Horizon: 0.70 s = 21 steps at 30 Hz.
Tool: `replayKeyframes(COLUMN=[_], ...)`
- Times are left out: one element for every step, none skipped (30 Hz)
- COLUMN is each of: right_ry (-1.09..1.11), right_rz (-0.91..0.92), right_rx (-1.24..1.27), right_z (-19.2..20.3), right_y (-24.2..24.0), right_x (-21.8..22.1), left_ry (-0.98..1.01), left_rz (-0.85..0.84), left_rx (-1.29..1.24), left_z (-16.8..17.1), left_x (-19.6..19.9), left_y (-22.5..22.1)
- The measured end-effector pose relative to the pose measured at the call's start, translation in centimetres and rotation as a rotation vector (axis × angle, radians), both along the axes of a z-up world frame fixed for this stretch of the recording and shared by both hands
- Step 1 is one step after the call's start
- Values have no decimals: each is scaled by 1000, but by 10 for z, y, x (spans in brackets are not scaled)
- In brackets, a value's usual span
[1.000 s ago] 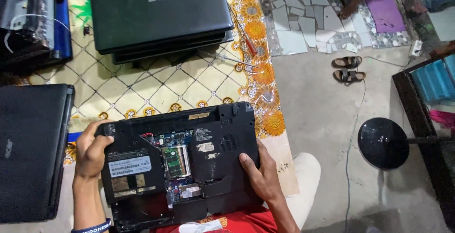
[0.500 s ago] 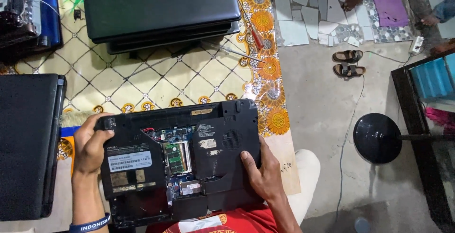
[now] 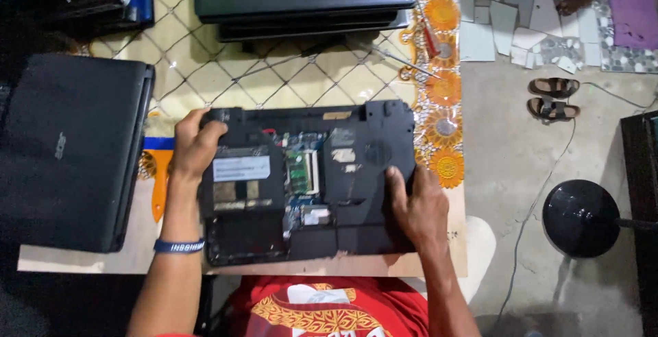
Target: The person opens a laptop, detaches the screen, and places it on a stack of other laptops. They then pick up a disassembled laptop chassis, flip it over, and use a screwdriver to work on the internal components.
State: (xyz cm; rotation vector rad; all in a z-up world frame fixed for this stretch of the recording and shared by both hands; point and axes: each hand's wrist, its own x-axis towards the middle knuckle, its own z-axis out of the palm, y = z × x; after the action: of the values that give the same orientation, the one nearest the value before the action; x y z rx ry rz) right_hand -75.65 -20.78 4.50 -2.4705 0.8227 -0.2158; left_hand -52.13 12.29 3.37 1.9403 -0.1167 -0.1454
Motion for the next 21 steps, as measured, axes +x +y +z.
replayKeyframes(right_ry=[25,29,69,111,116,158,199,202,241,278,279,297,315,315,347,377,375,372,369,371,347], right_rz=[3,11,2,-10,-5,0,5,10,11,11,13,24,36,42,55,66,69,74,78,71,70], right_rx=[-75,-74,-79,-84,-83,-69,-55,-53,-49,-46,-46,-52,-58,-58,-69,-82,-84,-82,-81,-84,-97], right_z=[-5,-4,-3,-3,3,10,17,17,18,20,20,20,20,20,21,21,21,21,21,18,14], right_y=[-4,-6,-8,-10,-9,-8,-7,-6,-6,-7,-8,-9,-9,-8,-7,-7,-6,-5,-4,-5,-5], right_x=[5,9,13,17,18,21,23,24,26,28,28,30,32,34,36,38,39,39,38,37,35], left_ry=[24,28,3,-20,-15,-44,-74,-71,-79,-88,-87,-90,-92,-92,-92,-92,-94,-94,-94,-93,-72], left_rz=[-2,6,-21,-50,-45,-68,-90,-86,-75,-66,-64,-92,-121,-115,-120,-126,-122,-119,-116,-122,-109], left_rx=[-5,-4,3,11,12,-8,-28,-26,-6,14,14,-11,-36,-35,5,43,42,79,115,110,152], left_z=[4,2,0,-3,-3,-2,-1,3,8,13,11,9,7,0,-8,-15,-20,-24,-28,-25,-23], left_x=[0,6,13,19,19,20,21,18,16,14,16,18,20,26,31,38,40,42,44,44,45], left_y=[-4,-5,-6,-7,-6,-5,-4,-3,-3,-3,0,4,9,17,25,32,33,35,35,33,31])
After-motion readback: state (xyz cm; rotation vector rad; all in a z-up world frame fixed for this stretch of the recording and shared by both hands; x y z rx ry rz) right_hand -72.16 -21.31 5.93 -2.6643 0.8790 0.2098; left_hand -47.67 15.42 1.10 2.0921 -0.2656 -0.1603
